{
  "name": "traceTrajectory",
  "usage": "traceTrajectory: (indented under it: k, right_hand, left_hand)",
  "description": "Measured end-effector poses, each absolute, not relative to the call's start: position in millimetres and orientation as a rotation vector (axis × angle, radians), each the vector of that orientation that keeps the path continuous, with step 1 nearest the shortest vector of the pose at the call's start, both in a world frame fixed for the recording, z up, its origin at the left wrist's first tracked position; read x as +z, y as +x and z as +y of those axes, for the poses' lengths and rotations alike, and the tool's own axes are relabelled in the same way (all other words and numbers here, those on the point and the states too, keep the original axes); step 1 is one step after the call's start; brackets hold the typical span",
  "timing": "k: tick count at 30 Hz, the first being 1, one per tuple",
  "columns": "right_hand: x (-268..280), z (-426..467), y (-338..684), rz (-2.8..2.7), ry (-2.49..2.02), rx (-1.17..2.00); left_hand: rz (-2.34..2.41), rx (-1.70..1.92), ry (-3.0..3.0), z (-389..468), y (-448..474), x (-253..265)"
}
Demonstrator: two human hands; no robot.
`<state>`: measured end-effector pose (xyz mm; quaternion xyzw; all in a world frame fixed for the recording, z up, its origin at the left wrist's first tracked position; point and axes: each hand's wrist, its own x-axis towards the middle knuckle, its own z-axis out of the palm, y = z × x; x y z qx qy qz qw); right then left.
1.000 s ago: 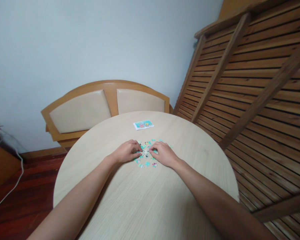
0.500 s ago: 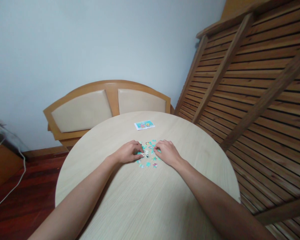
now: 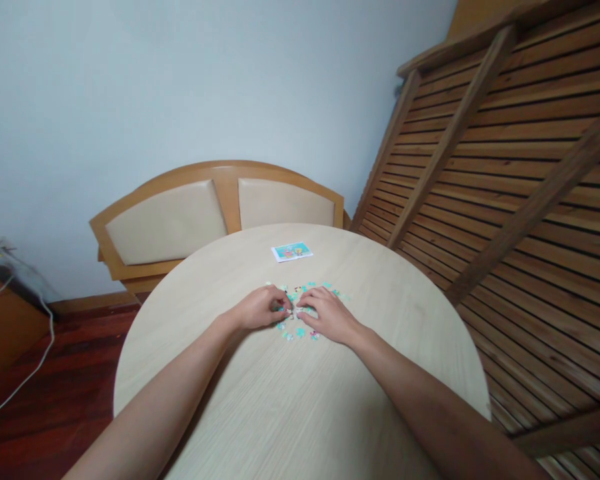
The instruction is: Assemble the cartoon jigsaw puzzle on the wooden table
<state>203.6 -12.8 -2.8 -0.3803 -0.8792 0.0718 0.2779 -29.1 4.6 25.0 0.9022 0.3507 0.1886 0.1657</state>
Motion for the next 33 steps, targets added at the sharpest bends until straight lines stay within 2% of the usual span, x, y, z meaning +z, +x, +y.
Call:
traceTrajectory:
  k: [21, 33]
  right_hand:
    - [2, -4, 209, -2.275, -1.131, 0.244]
    - [-2, 3, 206, -2.273, -1.08, 0.261]
  left_hand:
    - [0.723, 0.315, 2.489, 0, -25, 33]
    - [0.821, 0.356, 2.668, 6, -32, 33]
